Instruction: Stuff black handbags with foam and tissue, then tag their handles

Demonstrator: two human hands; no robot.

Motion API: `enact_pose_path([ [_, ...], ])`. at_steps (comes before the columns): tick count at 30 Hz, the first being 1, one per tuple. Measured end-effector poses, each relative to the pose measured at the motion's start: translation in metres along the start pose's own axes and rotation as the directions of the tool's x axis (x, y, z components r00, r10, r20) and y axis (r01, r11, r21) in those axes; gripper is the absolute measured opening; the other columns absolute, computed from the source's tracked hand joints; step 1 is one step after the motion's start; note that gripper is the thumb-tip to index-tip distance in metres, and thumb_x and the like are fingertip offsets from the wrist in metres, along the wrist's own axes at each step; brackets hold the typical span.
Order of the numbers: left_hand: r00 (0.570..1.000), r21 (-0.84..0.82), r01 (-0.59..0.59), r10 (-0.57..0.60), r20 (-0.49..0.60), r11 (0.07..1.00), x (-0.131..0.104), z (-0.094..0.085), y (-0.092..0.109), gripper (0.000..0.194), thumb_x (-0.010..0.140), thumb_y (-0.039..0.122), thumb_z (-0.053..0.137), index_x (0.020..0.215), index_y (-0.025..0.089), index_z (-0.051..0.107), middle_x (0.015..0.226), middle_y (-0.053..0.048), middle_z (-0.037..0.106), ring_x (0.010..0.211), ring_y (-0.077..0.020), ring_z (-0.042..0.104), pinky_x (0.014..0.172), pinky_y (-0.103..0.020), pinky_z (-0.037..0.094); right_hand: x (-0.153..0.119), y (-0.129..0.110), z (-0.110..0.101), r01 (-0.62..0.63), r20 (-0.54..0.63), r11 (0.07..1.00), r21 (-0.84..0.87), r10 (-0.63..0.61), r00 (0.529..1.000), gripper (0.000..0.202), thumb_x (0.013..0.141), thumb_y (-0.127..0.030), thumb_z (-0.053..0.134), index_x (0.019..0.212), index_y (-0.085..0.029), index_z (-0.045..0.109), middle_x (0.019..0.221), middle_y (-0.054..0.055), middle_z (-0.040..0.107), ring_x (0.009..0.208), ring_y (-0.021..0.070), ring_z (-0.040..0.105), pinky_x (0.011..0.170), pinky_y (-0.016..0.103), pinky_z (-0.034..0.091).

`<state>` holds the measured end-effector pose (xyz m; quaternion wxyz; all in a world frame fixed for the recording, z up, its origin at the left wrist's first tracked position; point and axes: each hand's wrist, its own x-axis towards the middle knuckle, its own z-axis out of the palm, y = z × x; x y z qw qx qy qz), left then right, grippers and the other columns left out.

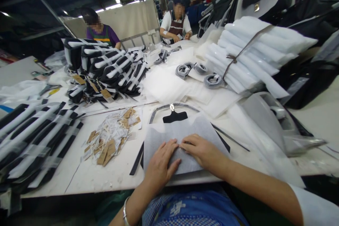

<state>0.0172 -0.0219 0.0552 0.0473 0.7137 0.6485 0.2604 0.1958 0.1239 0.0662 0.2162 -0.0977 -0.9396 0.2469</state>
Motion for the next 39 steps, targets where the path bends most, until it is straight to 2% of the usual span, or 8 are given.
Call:
enact_pose_path([
  [9, 0.999, -0.022, 0.038, -0.038, 0.020, 0.999, 0.002, 0.000, 0.001, 0.034, 0.097, 0.030, 0.053, 0.130, 0.018, 0.050, 0.144, -0.011, 0.056, 0.134, -0.0224, 0.051, 0.113, -0.047, 0.043, -0.006, 0.003, -0.002, 0.030, 0.134, 0.998, -0.048, -0.023, 0.991, 0.033, 0.098, -0.013, 0.043, 0.123, -0.020, 0.065, 0.112, 0.011, 0.067, 0.101, 0.0222, 0.062, 0.089, 0.037, 0.053],
  [16, 0.997, -0.018, 0.040, -0.039, 0.060, 0.999, 0.005, -0.003, 0.002, 0.034, 0.097, 0.030, 0.053, 0.129, 0.016, 0.051, 0.143, -0.012, 0.056, 0.133, -0.0226, 0.052, 0.113, -0.047, 0.043, -0.007, 0.005, 0.000, 0.040, 0.111, 0.999, -0.012, -0.039, 0.993, 0.033, 0.098, -0.013, 0.043, 0.119, -0.018, 0.068, 0.111, 0.011, 0.070, 0.102, 0.0199, 0.065, 0.089, 0.035, 0.055],
  [19, 0.992, 0.025, 0.041, -0.044, 0.119, 0.999, 0.007, -0.006, 0.004, 0.038, 0.098, 0.032, 0.052, 0.133, 0.016, 0.050, 0.146, -0.012, 0.054, 0.135, -0.0230, 0.050, 0.115, -0.047, 0.040, -0.010, 0.008, 0.003, 0.022, 0.085, 0.997, -0.071, -0.016, 0.996, 0.042, 0.095, -0.009, 0.043, 0.132, -0.018, 0.060, 0.127, 0.012, 0.066, 0.120, 0.0217, 0.059, 0.101, 0.039, 0.051],
  [23, 0.967, 0.136, -0.001, -0.034, 0.254, 0.991, 0.012, -0.016, 0.003, 0.046, 0.100, 0.042, 0.046, 0.138, 0.017, 0.049, 0.152, -0.010, 0.047, 0.141, -0.0268, 0.042, 0.118, -0.052, 0.033, -0.012, 0.010, 0.006, 0.129, 0.231, 0.952, -0.278, -0.064, 0.971, 0.061, 0.084, -0.002, 0.042, 0.142, -0.018, 0.051, 0.143, 0.009, 0.057, 0.134, 0.0293, 0.049, 0.112, 0.061, 0.036],
  [29, 0.918, 0.170, -0.125, 0.048, 0.393, 0.977, 0.016, -0.033, -0.011, 0.057, 0.098, 0.053, 0.043, 0.144, 0.019, 0.046, 0.161, -0.007, 0.031, 0.151, -0.0278, 0.020, 0.123, -0.052, 0.016, -0.006, 0.016, -0.009, 0.212, 0.311, 0.908, -0.361, -0.097, 0.945, 0.052, 0.091, -0.018, 0.049, 0.144, -0.023, 0.050, 0.150, 0.004, 0.050, 0.138, 0.0281, 0.044, 0.116, 0.057, 0.029],
  [34, 0.935, 0.218, -0.230, 0.153, 0.320, 0.949, 0.005, -0.022, -0.029, 0.067, 0.095, 0.060, 0.047, 0.149, 0.021, 0.040, 0.163, -0.006, 0.026, 0.151, -0.0283, 0.018, 0.124, -0.049, 0.009, -0.013, 0.029, -0.010, 0.248, 0.272, 0.886, -0.393, -0.146, 0.951, 0.056, 0.091, -0.025, 0.053, 0.147, -0.025, 0.046, 0.157, 0.003, 0.039, 0.146, 0.0273, 0.032, 0.121, 0.053, 0.017],
  [37, 0.945, 0.278, -0.292, 0.232, 0.228, 0.915, 0.000, -0.008, -0.041, 0.067, 0.094, 0.065, 0.045, 0.145, 0.022, 0.047, 0.159, -0.007, 0.036, 0.149, -0.0294, 0.026, 0.124, -0.049, 0.006, -0.019, 0.040, -0.001, 0.281, 0.213, 0.848, -0.448, -0.204, 0.955, 0.049, 0.093, -0.028, 0.051, 0.142, -0.024, 0.053, 0.152, 0.002, 0.047, 0.144, 0.0265, 0.035, 0.122, 0.051, 0.017],
  [39, 0.949, 0.264, -0.302, 0.263, 0.173, 0.916, 0.001, -0.005, -0.049, 0.056, 0.098, 0.058, 0.043, 0.140, 0.023, 0.054, 0.152, -0.004, 0.047, 0.146, -0.0268, 0.033, 0.124, -0.048, 0.009, -0.019, 0.047, 0.003, 0.291, 0.167, 0.846, -0.446, -0.240, 0.956, 0.042, 0.096, -0.035, 0.051, 0.135, -0.024, 0.060, 0.145, 0.002, 0.055, 0.141, 0.0259, 0.039, 0.121, 0.050, 0.021],
])
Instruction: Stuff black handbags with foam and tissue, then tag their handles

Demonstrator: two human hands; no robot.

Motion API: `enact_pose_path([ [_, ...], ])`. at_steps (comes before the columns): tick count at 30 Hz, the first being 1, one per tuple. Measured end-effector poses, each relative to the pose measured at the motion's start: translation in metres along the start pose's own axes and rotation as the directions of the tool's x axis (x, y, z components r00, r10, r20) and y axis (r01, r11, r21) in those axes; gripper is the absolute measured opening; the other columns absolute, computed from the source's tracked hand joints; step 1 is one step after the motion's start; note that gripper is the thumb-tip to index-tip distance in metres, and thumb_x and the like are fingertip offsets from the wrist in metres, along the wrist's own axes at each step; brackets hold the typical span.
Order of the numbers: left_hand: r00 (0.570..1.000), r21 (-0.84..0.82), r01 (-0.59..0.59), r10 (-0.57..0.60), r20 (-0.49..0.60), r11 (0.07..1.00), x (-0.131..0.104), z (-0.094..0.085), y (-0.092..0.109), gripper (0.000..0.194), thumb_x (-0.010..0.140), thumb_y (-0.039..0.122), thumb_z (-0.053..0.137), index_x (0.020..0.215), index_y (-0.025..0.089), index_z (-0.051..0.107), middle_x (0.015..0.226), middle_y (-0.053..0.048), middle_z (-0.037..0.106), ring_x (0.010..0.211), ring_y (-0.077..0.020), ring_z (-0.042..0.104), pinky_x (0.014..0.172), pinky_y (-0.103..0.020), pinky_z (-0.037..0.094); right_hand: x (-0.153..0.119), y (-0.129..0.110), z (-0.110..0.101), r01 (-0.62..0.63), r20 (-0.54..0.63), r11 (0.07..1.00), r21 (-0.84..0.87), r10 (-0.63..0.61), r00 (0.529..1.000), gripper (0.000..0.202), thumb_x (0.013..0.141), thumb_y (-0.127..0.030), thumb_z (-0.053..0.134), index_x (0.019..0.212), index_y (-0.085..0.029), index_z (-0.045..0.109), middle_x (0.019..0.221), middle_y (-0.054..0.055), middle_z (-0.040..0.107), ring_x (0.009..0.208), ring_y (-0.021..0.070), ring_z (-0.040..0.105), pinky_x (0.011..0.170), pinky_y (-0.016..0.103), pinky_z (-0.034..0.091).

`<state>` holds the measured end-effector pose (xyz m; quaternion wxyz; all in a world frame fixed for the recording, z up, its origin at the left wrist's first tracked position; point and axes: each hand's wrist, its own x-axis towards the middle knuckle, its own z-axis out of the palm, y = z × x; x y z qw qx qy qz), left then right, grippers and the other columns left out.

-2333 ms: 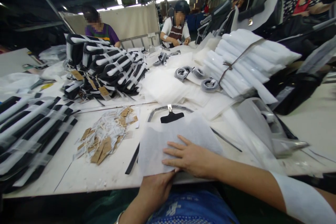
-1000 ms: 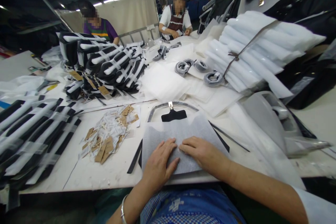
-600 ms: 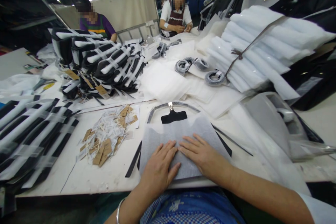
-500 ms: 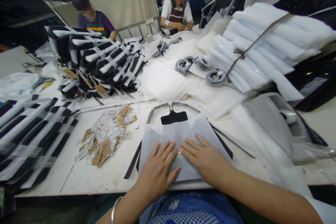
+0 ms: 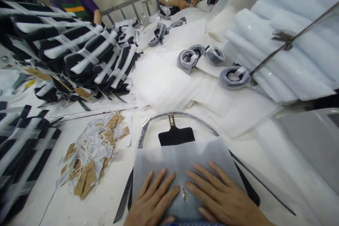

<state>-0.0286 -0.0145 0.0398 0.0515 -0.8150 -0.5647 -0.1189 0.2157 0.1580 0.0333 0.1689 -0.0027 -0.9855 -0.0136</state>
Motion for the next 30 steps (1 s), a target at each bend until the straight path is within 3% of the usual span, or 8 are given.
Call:
enact_pose_path([
  [3, 0.999, -0.065, 0.053, -0.053, 0.001, 0.996, 0.008, -0.006, -0.013, 0.035, 0.103, 0.030, 0.043, 0.133, 0.022, 0.060, 0.143, 0.000, 0.058, 0.139, -0.0172, 0.044, 0.122, -0.035, 0.022, 0.002, 0.011, 0.001, -0.023, -0.047, 0.998, 0.060, 0.025, 0.999, 0.039, 0.098, -0.046, 0.051, 0.126, -0.024, 0.065, 0.137, 0.001, 0.063, 0.136, 0.0240, 0.046, 0.116, 0.044, 0.033],
  [5, 0.987, -0.067, 0.158, -0.157, 0.034, 0.985, 0.020, -0.014, -0.023, 0.035, 0.102, 0.019, 0.042, 0.131, 0.019, 0.061, 0.141, -0.002, 0.060, 0.135, -0.0140, 0.048, 0.115, -0.026, 0.033, 0.007, 0.020, -0.004, -0.089, -0.029, 0.990, 0.107, 0.093, 0.995, 0.036, 0.101, -0.040, 0.046, 0.127, -0.022, 0.064, 0.137, 0.002, 0.063, 0.133, 0.0215, 0.050, 0.109, 0.038, 0.042],
  [8, 0.962, -0.036, 0.270, -0.268, 0.051, 0.962, 0.042, -0.021, -0.035, 0.035, 0.103, 0.028, 0.041, 0.129, 0.016, 0.062, 0.136, -0.003, 0.064, 0.127, -0.0193, 0.057, 0.109, -0.032, 0.043, 0.018, 0.033, -0.012, -0.218, 0.042, 0.972, 0.088, 0.215, 0.976, 0.037, 0.102, -0.024, 0.040, 0.131, -0.016, 0.061, 0.139, 0.008, 0.061, 0.129, 0.0240, 0.053, 0.103, 0.040, 0.046],
  [12, 0.954, -0.090, 0.293, -0.284, 0.095, 0.952, 0.060, -0.024, -0.043, 0.039, 0.102, 0.041, 0.042, 0.123, 0.015, 0.063, 0.117, -0.006, 0.072, 0.107, -0.0252, 0.067, 0.105, -0.049, 0.047, 0.036, 0.045, -0.020, -0.286, 0.082, 0.956, 0.062, 0.281, 0.956, 0.038, 0.104, -0.030, 0.038, 0.126, -0.014, 0.064, 0.126, 0.012, 0.067, 0.114, 0.0293, 0.062, 0.105, 0.053, 0.042],
  [17, 0.962, -0.309, 0.268, -0.272, 0.032, 0.912, 0.057, -0.043, -0.052, 0.030, 0.100, 0.038, 0.049, 0.112, 0.014, 0.063, 0.098, -0.010, 0.072, 0.092, -0.0234, 0.067, 0.087, -0.040, 0.055, 0.050, 0.054, -0.038, -0.291, 0.045, 0.922, 0.256, 0.289, 0.956, 0.031, 0.102, -0.036, 0.044, 0.116, -0.019, 0.066, 0.102, 0.007, 0.073, 0.098, 0.0232, 0.066, 0.105, 0.046, 0.046],
  [21, 0.962, -0.419, 0.237, -0.273, -0.028, 0.877, 0.053, -0.051, -0.051, 0.017, 0.100, 0.026, 0.050, 0.107, 0.016, 0.061, 0.077, -0.003, 0.067, 0.067, -0.0172, 0.061, 0.063, -0.031, 0.051, 0.053, 0.056, -0.047, -0.292, 0.026, 0.883, 0.367, 0.304, 0.952, 0.024, 0.100, -0.026, 0.048, 0.117, -0.020, 0.064, 0.095, 0.007, 0.073, 0.087, 0.0201, 0.068, 0.080, 0.033, 0.057],
  [26, 0.934, -0.297, 0.354, -0.354, 0.055, 0.887, 0.057, -0.031, -0.048, 0.018, 0.102, 0.030, 0.046, 0.113, 0.021, 0.057, 0.079, 0.001, 0.068, 0.062, -0.0163, 0.063, 0.056, -0.030, 0.048, 0.056, 0.055, -0.024, -0.343, 0.205, 0.903, 0.259, 0.296, 0.933, 0.033, 0.100, -0.019, 0.040, 0.127, -0.020, 0.059, 0.076, 0.002, 0.070, 0.058, 0.0156, 0.063, 0.052, 0.028, 0.048],
  [30, 0.909, -0.192, 0.410, -0.383, 0.163, 0.892, 0.060, -0.014, -0.051, 0.027, 0.105, 0.038, 0.035, 0.116, 0.023, 0.054, 0.090, 0.001, 0.069, 0.060, -0.0158, 0.064, 0.051, -0.031, 0.048, 0.056, 0.057, 0.004, -0.366, 0.318, 0.920, 0.142, 0.308, 0.897, 0.040, 0.097, -0.018, 0.041, 0.136, -0.018, 0.052, 0.096, 0.005, 0.072, 0.054, 0.0135, 0.063, 0.044, 0.026, 0.040],
])
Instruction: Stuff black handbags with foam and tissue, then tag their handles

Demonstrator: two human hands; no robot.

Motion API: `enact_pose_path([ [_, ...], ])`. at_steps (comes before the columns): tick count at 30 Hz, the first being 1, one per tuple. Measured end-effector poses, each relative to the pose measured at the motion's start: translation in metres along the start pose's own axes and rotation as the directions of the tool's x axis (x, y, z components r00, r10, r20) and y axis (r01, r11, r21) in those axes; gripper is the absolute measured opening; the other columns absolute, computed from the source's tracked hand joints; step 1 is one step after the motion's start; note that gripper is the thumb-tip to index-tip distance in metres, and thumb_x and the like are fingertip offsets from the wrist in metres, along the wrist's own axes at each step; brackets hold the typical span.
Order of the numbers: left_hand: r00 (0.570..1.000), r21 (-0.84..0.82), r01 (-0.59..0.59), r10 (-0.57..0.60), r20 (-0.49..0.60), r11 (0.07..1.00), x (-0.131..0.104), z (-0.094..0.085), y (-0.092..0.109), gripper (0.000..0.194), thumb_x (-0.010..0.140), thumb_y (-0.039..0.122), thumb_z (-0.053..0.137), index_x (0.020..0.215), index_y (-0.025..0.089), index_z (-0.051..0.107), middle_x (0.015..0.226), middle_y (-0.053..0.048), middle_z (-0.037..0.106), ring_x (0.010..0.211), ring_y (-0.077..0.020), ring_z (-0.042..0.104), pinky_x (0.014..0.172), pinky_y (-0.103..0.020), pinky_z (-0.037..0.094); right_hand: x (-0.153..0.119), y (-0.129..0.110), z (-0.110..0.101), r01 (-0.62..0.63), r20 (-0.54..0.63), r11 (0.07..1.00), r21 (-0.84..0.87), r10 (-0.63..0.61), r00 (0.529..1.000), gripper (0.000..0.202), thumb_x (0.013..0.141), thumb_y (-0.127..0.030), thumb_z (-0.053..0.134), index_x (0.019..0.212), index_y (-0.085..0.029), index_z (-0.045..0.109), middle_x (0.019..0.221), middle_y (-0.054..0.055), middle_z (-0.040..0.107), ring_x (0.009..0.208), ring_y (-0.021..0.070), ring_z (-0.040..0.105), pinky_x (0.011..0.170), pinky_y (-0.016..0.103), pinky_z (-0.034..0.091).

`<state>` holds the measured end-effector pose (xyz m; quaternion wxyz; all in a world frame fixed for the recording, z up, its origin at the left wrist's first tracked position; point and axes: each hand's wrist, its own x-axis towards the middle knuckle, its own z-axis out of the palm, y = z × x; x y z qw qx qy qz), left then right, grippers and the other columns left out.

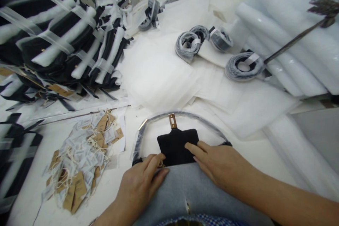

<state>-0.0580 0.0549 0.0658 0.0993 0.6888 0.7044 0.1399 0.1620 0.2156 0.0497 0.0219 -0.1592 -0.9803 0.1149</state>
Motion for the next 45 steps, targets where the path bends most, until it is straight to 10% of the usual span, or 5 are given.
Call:
enact_pose_path([
  [8, 0.989, 0.092, -0.048, 0.034, 0.146, 0.995, 0.005, 0.006, -0.001, 0.018, 0.101, 0.027, 0.045, 0.113, 0.022, 0.058, 0.100, -0.002, 0.069, 0.070, -0.0190, 0.065, 0.060, -0.033, 0.052, 0.001, -0.004, 0.002, 0.027, -0.090, 0.999, 0.038, -0.023, 0.996, 0.033, 0.093, -0.008, 0.044, 0.117, -0.020, 0.063, 0.112, 0.009, 0.066, 0.099, 0.0234, 0.064, 0.085, 0.040, 0.052],
  [18, 0.950, 0.104, -0.269, 0.282, -0.137, 0.957, -0.002, 0.007, 0.016, 0.038, 0.103, 0.013, 0.030, 0.112, 0.017, 0.067, 0.107, -0.003, 0.073, 0.094, -0.0161, 0.067, 0.097, -0.033, 0.050, -0.037, -0.024, -0.006, 0.085, -0.172, 0.995, -0.049, -0.092, 0.981, 0.052, 0.101, -0.048, 0.043, 0.133, -0.010, 0.058, 0.130, 0.013, 0.065, 0.118, 0.0251, 0.060, 0.098, 0.041, 0.051],
  [24, 0.954, 0.134, -0.300, 0.295, 0.062, 0.944, -0.029, 0.001, 0.021, 0.077, 0.087, 0.074, 0.046, 0.147, 0.026, 0.044, 0.143, -0.012, 0.057, 0.131, -0.0375, 0.052, 0.103, -0.060, 0.046, -0.047, -0.034, -0.001, 0.043, -0.129, 0.997, -0.071, -0.052, 0.990, 0.062, 0.093, -0.041, 0.059, 0.145, -0.009, 0.047, 0.147, 0.014, 0.052, 0.131, 0.0289, 0.051, 0.106, 0.050, 0.046],
  [31, 0.964, 0.060, -0.207, 0.193, 0.180, 0.977, -0.048, 0.001, 0.027, 0.075, 0.088, 0.074, 0.045, 0.153, 0.041, 0.027, 0.165, -0.008, 0.021, 0.149, -0.0375, 0.021, 0.114, -0.068, 0.025, -0.049, -0.033, 0.001, 0.032, -0.139, 0.996, 0.084, -0.020, 0.990, 0.060, 0.093, -0.041, 0.061, 0.144, -0.012, 0.049, 0.143, 0.015, 0.056, 0.131, 0.0284, 0.052, 0.111, 0.053, 0.042],
  [45, 0.966, 0.101, -0.242, 0.229, 0.122, 0.965, -0.051, 0.003, 0.029, 0.073, 0.088, 0.075, 0.045, 0.151, 0.040, 0.035, 0.161, -0.009, 0.031, 0.147, -0.0370, 0.027, 0.116, -0.065, 0.020, 0.085, -0.017, -0.047, -0.227, 0.009, 0.796, 0.561, 0.268, 0.963, 0.037, 0.092, -0.030, 0.059, 0.124, -0.014, 0.068, 0.094, 0.007, 0.078, 0.087, 0.0227, 0.073, 0.080, 0.032, 0.057],
])
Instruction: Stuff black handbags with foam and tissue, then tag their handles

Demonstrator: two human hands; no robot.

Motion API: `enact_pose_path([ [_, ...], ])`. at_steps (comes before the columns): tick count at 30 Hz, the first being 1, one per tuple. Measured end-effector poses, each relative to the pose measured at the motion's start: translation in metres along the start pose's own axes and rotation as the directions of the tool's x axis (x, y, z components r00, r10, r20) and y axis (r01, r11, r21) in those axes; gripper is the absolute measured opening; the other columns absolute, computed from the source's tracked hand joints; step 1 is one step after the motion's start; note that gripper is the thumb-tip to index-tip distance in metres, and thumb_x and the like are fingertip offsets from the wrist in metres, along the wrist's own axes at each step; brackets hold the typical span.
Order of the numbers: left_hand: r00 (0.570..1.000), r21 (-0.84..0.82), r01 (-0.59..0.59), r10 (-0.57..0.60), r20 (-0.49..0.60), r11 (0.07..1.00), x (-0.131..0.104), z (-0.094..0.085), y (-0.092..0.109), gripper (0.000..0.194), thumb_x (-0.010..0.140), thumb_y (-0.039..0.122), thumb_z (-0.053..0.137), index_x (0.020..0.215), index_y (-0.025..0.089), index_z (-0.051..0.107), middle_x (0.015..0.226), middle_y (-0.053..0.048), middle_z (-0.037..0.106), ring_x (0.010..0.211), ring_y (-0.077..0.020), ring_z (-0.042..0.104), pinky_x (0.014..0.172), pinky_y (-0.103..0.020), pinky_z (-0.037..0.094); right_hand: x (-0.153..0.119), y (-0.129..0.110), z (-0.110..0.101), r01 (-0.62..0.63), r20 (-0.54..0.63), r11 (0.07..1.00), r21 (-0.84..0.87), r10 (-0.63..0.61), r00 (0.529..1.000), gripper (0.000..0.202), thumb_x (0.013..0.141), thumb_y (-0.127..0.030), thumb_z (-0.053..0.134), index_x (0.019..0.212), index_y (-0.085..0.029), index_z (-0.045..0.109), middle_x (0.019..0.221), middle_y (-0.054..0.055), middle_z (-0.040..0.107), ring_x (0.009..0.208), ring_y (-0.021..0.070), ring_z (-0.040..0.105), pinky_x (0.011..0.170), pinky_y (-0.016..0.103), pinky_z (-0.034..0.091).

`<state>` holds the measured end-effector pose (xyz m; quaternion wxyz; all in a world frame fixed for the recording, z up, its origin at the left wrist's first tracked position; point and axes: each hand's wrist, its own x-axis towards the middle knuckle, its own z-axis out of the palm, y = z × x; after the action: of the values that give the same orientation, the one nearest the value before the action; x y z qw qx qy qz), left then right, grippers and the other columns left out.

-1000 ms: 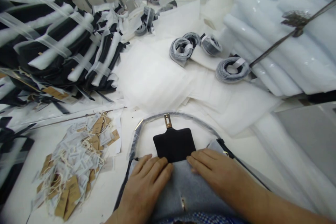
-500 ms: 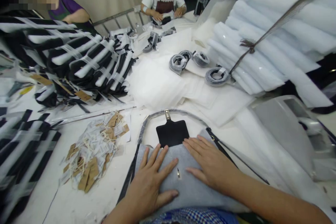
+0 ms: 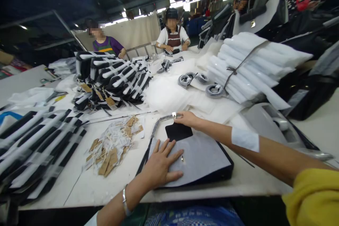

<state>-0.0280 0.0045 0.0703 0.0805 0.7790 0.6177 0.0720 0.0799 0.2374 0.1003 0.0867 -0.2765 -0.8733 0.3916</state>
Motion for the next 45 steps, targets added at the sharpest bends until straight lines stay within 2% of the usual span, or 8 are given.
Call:
enact_pose_path([
  [5, 0.999, 0.000, 0.004, -0.004, -0.036, 1.000, -0.001, 0.001, 0.000, 0.074, 0.087, 0.074, 0.048, 0.150, 0.036, 0.038, 0.158, -0.010, 0.036, 0.145, -0.0367, 0.030, 0.117, -0.065, 0.018, -0.058, -0.014, 0.000, 0.194, 0.021, 0.979, 0.057, -0.196, 0.980, 0.027, 0.092, -0.032, 0.060, 0.109, -0.019, 0.076, 0.108, 0.005, 0.075, 0.103, 0.0209, 0.068, 0.094, 0.032, 0.052],
  [9, 0.997, -0.028, -0.018, 0.016, -0.075, 0.999, -0.003, 0.001, 0.001, 0.072, 0.087, 0.071, 0.052, 0.148, 0.033, 0.042, 0.151, -0.009, 0.045, 0.142, -0.0335, 0.036, 0.119, -0.064, 0.015, -0.109, -0.010, 0.011, 0.465, 0.096, 0.879, -0.103, -0.456, 0.885, 0.030, 0.098, -0.025, 0.050, 0.116, -0.026, 0.074, 0.117, 0.007, 0.070, 0.108, 0.0180, 0.066, 0.098, 0.033, 0.050],
  [13, 0.994, -0.046, -0.019, 0.014, -0.111, 0.999, -0.004, -0.001, 0.003, 0.067, 0.086, 0.069, 0.055, 0.138, 0.027, 0.053, 0.138, -0.006, 0.058, 0.137, -0.0298, 0.041, 0.121, -0.059, 0.013, -0.131, 0.001, 0.028, 0.494, 0.130, 0.852, -0.174, -0.477, 0.869, 0.028, 0.099, -0.028, 0.052, 0.118, -0.027, 0.073, 0.123, 0.007, 0.066, 0.113, 0.0176, 0.063, 0.102, 0.032, 0.048],
  [22, 0.951, 0.059, 0.062, -0.041, -0.306, 0.996, -0.016, 0.005, 0.020, 0.063, 0.085, 0.065, 0.062, 0.126, 0.018, 0.062, 0.121, -0.012, 0.069, 0.134, -0.0367, 0.048, 0.117, -0.067, 0.023, -0.133, 0.017, 0.043, 0.550, 0.061, 0.817, -0.172, -0.548, 0.834, 0.027, 0.098, -0.035, 0.056, 0.116, -0.024, 0.074, 0.114, 0.010, 0.067, 0.110, 0.0186, 0.062, 0.097, 0.035, 0.050],
  [28, 0.909, 0.013, -0.344, 0.337, -0.245, 0.939, -0.027, 0.004, 0.034, 0.038, 0.100, 0.010, 0.040, 0.137, 0.014, 0.051, 0.140, -0.008, 0.060, 0.129, -0.0154, 0.055, 0.111, -0.031, 0.045, -0.132, 0.020, 0.044, 0.578, 0.103, 0.786, -0.218, -0.570, 0.815, 0.025, 0.097, -0.027, 0.059, 0.118, -0.023, 0.072, 0.109, 0.009, 0.068, 0.106, 0.0184, 0.060, 0.095, 0.036, 0.047],
  [35, 0.977, -0.265, -0.207, 0.185, -0.108, 0.942, -0.027, -0.001, 0.045, 0.038, 0.098, 0.027, 0.051, 0.135, 0.016, 0.054, 0.138, -0.009, 0.061, 0.129, -0.0189, 0.055, 0.113, -0.033, 0.043, -0.127, 0.016, 0.041, 0.633, 0.106, 0.747, -0.205, -0.626, 0.773, 0.020, 0.096, -0.022, 0.059, 0.108, -0.023, 0.075, 0.101, 0.008, 0.069, 0.096, 0.0164, 0.060, 0.085, 0.030, 0.048],
  [40, 0.982, -0.258, -0.180, 0.159, -0.097, 0.949, -0.027, 0.003, 0.046, 0.046, 0.093, 0.028, 0.058, 0.138, 0.020, 0.052, 0.139, -0.008, 0.061, 0.128, -0.0209, 0.057, 0.111, -0.036, 0.046, -0.111, 0.009, 0.037, 0.716, 0.191, 0.631, -0.300, -0.695, 0.693, 0.008, 0.092, -0.020, 0.065, 0.092, -0.019, 0.074, 0.091, 0.004, 0.070, 0.088, 0.0154, 0.057, 0.079, 0.026, 0.045],
  [45, 0.956, -0.090, -0.262, 0.245, -0.164, 0.961, -0.029, 0.015, 0.038, 0.050, 0.093, 0.027, 0.058, 0.141, 0.020, 0.049, 0.138, -0.008, 0.062, 0.125, -0.0209, 0.060, 0.105, -0.035, 0.051, -0.101, 0.008, 0.042, 0.710, 0.298, 0.591, -0.382, -0.649, 0.700, 0.008, 0.089, -0.023, 0.069, 0.082, -0.019, 0.070, 0.088, 0.002, 0.068, 0.084, 0.0153, 0.053, 0.078, 0.025, 0.045],
])
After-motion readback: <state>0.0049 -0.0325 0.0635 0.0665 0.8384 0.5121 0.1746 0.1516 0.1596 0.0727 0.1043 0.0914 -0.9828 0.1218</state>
